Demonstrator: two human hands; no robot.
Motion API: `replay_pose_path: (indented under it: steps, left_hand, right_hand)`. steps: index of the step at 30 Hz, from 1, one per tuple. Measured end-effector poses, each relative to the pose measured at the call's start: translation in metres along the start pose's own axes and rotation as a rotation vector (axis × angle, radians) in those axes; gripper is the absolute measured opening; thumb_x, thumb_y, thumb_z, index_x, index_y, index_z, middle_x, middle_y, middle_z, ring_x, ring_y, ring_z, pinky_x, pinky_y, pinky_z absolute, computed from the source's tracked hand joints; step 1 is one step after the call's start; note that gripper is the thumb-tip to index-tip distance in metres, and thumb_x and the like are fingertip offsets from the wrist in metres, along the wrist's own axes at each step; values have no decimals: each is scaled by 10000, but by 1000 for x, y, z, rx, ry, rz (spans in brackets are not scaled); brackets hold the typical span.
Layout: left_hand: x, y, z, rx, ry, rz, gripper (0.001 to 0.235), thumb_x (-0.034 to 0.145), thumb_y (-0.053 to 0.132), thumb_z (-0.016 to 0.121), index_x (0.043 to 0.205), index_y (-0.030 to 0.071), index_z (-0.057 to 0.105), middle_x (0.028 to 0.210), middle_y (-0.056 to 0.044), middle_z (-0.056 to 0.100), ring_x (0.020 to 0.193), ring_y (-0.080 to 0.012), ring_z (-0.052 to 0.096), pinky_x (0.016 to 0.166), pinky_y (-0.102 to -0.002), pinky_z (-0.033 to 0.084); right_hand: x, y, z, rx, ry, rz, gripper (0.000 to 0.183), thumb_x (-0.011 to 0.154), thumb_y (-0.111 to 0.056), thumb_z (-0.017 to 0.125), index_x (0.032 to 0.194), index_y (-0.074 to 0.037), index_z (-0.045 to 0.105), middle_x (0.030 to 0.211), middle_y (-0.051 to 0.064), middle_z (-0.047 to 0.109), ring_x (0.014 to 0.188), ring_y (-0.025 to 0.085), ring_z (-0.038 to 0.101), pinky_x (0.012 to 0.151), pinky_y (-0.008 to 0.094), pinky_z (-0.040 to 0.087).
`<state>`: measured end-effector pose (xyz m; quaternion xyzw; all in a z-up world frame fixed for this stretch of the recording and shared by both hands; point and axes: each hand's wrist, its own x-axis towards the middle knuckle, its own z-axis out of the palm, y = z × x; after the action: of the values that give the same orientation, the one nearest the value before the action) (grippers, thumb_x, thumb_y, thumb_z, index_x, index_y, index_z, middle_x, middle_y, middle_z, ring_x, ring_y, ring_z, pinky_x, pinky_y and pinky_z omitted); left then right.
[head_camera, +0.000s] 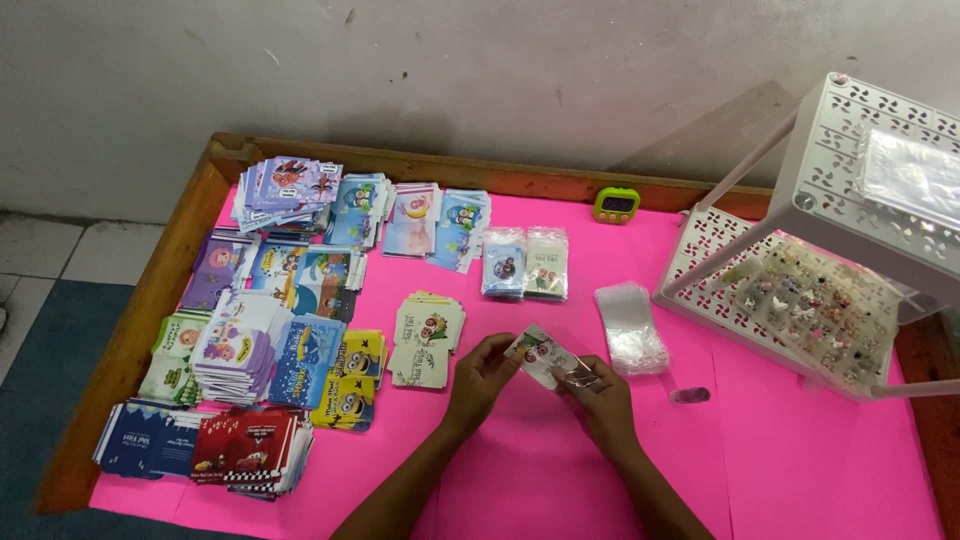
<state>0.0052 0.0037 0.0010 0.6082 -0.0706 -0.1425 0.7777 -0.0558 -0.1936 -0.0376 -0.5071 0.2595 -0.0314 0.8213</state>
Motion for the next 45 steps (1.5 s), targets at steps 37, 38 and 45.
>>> replay_pose_path:
  steps: [37,38,45]
  left_hand:
    - [-5,6,8,315,76,-77,202,901,210,763,1062,88,769,1029,-69,820,961,-158,774,820,-270,656]
    - [-5,4,8,292,82,-74,203,900,204,764,1063,83,768,1027,-69,819,959,-157,772,829,-272,649]
    - [-4,19,14,297,114,-183,318,885,217,786,1182,133,708,928,-30,785,889,-124,750,829,-252,628]
  right_hand:
    - [-31,-52,32,-368,73,-85,212,883,-133,773,1032,5,832,923,120,805,832,176,675,700,303,563]
    - [-32,-55,34,-385,54,-69,259,858,-128,787,1087,-8,812,976,127,820,894,182,705,735,302,575]
    - [-35,-65,40,-343,84,-55,226,860,-71,794,1079,-17,782,933,154,810,857,211,724,698,325,610]
